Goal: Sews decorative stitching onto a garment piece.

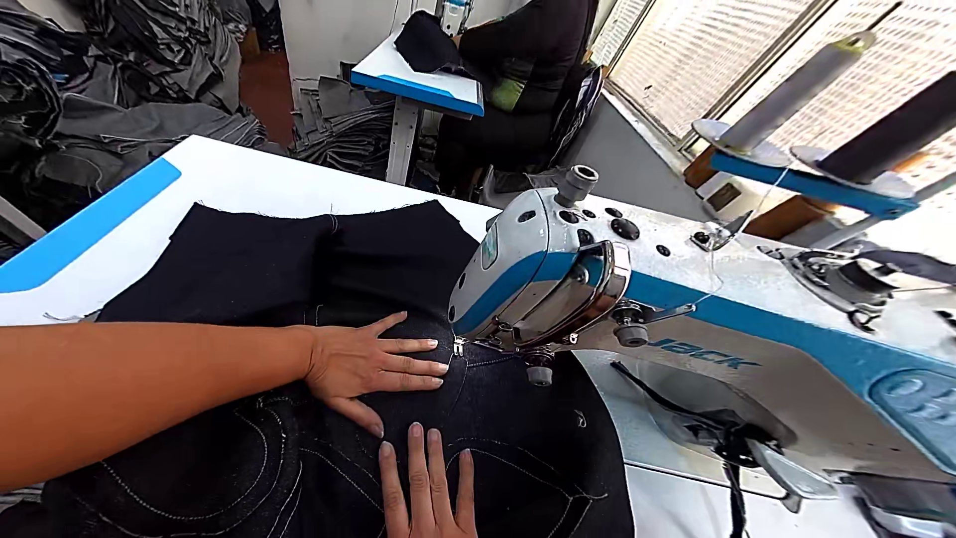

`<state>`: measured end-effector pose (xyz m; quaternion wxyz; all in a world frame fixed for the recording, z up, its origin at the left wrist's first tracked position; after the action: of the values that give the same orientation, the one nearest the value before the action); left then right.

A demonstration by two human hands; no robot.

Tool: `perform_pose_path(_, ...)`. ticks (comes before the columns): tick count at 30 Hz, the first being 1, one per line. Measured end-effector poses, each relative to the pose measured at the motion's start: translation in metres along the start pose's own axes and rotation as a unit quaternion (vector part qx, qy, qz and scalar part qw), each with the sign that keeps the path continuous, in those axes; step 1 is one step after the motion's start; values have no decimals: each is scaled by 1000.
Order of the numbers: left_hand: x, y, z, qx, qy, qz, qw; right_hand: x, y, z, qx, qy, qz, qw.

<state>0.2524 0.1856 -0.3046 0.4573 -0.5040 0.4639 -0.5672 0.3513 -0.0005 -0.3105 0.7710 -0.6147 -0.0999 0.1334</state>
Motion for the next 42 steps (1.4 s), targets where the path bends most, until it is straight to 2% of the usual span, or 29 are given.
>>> perform_pose_path(13,-20,-4,-1,0,7,7,1000,8,1,19,-19,-1,23,1000)
perform_pose_path(30,-9,-2,0,11,-18,9,1000,21,-5,12,-46,-25,33,998)
perform_pose_path(42,-7,-2,1,16,-20,15,1000,23,-6,10,-30,-26,36,999)
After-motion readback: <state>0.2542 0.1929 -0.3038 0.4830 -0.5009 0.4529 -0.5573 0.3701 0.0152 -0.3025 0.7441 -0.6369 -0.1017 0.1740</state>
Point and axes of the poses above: each hand's wrist, its own z-axis towards the middle knuckle, its own y-axis out of the palm, x = y × z, the point moved 5 cm from there along z, towards the middle knuckle, and after that the axes turned 3 degrees about -x, right-handed, at the moved point
